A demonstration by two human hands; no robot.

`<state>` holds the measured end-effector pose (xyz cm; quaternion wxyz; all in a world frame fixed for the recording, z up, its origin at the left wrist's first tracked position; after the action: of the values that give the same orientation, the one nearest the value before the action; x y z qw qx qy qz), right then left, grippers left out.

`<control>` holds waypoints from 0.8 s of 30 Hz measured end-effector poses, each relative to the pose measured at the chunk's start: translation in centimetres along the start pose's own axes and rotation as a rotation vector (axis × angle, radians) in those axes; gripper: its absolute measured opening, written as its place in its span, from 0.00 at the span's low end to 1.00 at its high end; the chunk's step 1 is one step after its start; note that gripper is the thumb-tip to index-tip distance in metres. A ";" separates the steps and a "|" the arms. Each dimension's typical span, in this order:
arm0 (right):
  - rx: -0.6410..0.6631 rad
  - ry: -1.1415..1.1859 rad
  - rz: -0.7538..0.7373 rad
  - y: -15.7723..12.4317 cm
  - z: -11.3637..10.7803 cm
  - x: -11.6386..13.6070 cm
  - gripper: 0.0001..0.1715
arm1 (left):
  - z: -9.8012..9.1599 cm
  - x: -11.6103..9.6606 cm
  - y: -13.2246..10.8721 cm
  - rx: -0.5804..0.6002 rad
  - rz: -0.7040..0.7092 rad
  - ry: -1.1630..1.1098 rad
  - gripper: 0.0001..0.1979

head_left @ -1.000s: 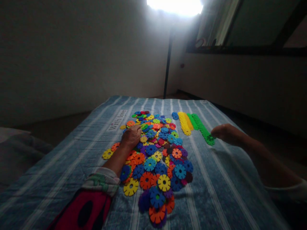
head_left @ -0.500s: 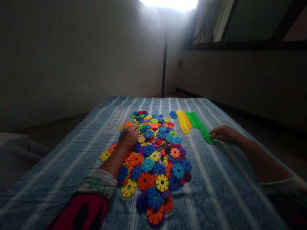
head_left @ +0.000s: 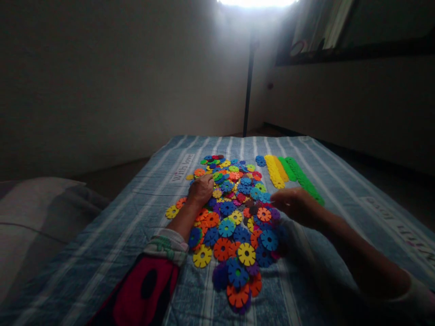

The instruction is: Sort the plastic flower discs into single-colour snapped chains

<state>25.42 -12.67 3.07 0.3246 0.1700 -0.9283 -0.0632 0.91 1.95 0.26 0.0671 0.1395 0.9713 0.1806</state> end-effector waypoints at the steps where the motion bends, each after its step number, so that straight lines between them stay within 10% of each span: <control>1: 0.047 0.009 -0.057 0.5 1.4 1.7 0.11 | 0.0 0.0 0.0 0.006 -0.001 -0.003 0.16; 11: 0.316 -0.086 -0.210 4.4 8.6 9.0 0.11 | 0.3 0.3 -0.2 0.044 -0.063 -0.112 0.16; 24: 0.365 -0.172 -0.266 3.9 9.7 10.0 0.12 | 0.3 1.8 0.3 0.059 -0.171 -0.334 0.17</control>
<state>11.02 -12.51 2.19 0.1971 0.3405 -0.9180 0.0492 -0.63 2.84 -0.07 0.2382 0.0864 0.9599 0.1202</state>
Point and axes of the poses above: each hand's wrist, its own y-axis towards the middle knuckle, its own z-axis out of the palm, x = y × z, the point moved 6 cm from there along y, towards the middle knuckle, and after that the axes turned 15 degrees about y, right-handed, at the moved point
